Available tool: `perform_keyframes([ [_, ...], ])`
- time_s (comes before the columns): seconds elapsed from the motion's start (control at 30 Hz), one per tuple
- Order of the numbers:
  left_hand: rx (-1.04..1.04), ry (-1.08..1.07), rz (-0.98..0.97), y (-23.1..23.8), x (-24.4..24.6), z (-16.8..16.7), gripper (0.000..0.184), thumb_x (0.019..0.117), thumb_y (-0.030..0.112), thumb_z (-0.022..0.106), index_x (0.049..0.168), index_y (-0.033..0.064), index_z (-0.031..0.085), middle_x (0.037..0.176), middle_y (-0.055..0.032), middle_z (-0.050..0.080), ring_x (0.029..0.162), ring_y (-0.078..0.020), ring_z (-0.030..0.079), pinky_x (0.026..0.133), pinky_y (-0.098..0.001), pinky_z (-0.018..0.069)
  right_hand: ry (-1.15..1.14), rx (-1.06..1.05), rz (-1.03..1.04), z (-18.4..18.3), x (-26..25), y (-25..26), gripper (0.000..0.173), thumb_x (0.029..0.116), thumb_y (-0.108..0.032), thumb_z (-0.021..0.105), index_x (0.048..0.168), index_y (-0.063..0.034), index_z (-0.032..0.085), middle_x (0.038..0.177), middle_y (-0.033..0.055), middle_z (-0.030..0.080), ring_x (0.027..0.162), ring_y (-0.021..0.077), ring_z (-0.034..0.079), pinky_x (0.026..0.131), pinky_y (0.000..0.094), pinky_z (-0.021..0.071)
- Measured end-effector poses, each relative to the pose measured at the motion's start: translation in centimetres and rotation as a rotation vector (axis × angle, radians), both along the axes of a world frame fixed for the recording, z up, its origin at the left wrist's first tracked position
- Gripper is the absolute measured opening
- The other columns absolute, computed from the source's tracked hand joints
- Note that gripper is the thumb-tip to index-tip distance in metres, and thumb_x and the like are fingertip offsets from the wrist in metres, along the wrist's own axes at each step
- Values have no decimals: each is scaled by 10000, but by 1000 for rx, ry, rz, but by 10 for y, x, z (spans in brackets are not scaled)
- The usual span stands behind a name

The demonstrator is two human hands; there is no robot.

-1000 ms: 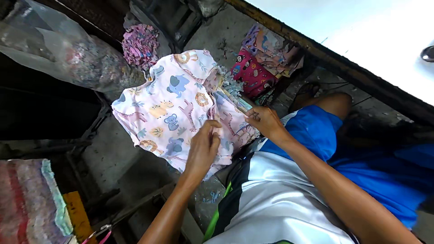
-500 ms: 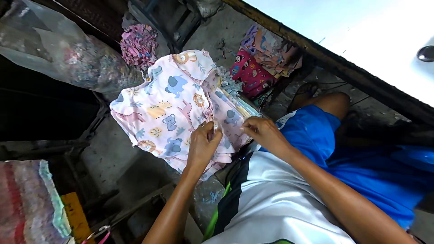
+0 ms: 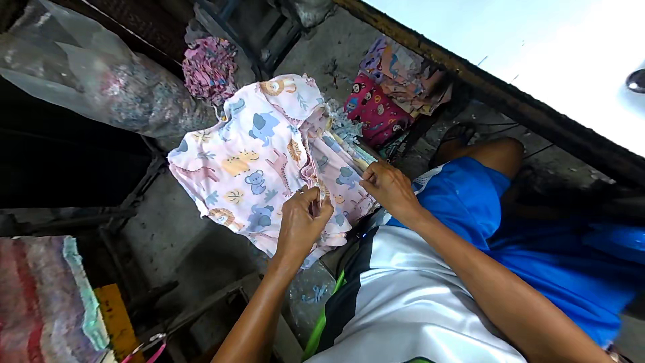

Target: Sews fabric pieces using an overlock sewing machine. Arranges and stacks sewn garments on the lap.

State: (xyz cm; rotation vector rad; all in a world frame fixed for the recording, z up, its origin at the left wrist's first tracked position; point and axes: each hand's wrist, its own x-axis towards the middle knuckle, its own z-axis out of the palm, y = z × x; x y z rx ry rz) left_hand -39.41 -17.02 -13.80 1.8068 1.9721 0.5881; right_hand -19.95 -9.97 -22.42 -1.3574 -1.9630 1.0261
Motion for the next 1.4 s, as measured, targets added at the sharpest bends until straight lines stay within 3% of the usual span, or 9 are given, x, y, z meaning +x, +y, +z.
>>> perform_keyframes([
  [0.13,-74,3,-20,-1,9,-7,149,913,98,686,941,52,547,732,-58,535,582,-150,499,529,-325,420,-60,-170,31,3,9,-4,140,947,-113,710,1051,-20,720,969,155,662,849,318,665,726,540,545],
  [0.23,-123,59,-124,2,14,-13,246,1007,52,557,1244,54,622,1077,-176,637,809,-286,644,706,-465,557,-21,-238,35,9,15,-9,165,958,-178,712,1012,-23,721,934,132,649,810,279,645,706,508,535],
  [0.47,-131,7,-33,12,33,-26,307,991,334,625,948,43,712,897,-149,617,798,-283,602,692,-463,498,72,-116,154,34,14,-34,121,957,-148,681,930,-32,704,896,84,638,725,195,625,661,399,545],
  [0.57,-124,-47,-3,15,27,-25,231,957,242,682,872,28,689,958,-186,664,956,-343,639,789,-516,509,69,-101,206,38,14,-39,199,992,-232,657,917,-50,688,863,62,612,709,169,602,648,366,518],
  [0.7,-147,-77,50,10,14,-16,224,966,229,618,832,49,620,749,-77,530,673,-200,520,611,-401,430,113,-126,269,39,21,-30,324,1040,-287,569,876,-37,694,824,71,634,727,188,631,672,406,529],
  [1.03,7,-157,96,0,-7,10,197,936,168,579,749,137,525,695,43,460,561,-25,414,512,-187,335,10,-77,78,-3,-9,27,257,996,-192,665,1190,-26,696,1083,171,657,907,328,681,785,541,560],
  [1.17,33,-99,71,0,1,-2,215,888,129,640,721,107,507,685,12,470,569,-58,440,515,-218,351,-10,-122,45,-5,-11,22,237,949,-209,742,1040,4,690,990,180,637,869,342,652,743,538,533],
  [1.3,-47,-36,5,2,9,-11,100,927,54,648,980,42,565,711,-59,522,558,-137,488,520,-304,422,27,-183,56,5,3,9,208,967,-179,717,1029,16,678,912,175,664,808,318,661,726,522,541],
  [1.4,-109,40,-77,5,17,-15,251,999,9,509,1181,55,677,1022,-189,655,896,-344,638,803,-522,522,46,-144,71,14,10,-4,149,966,-146,713,996,-1,692,860,135,661,746,262,650,697,471,553],
])
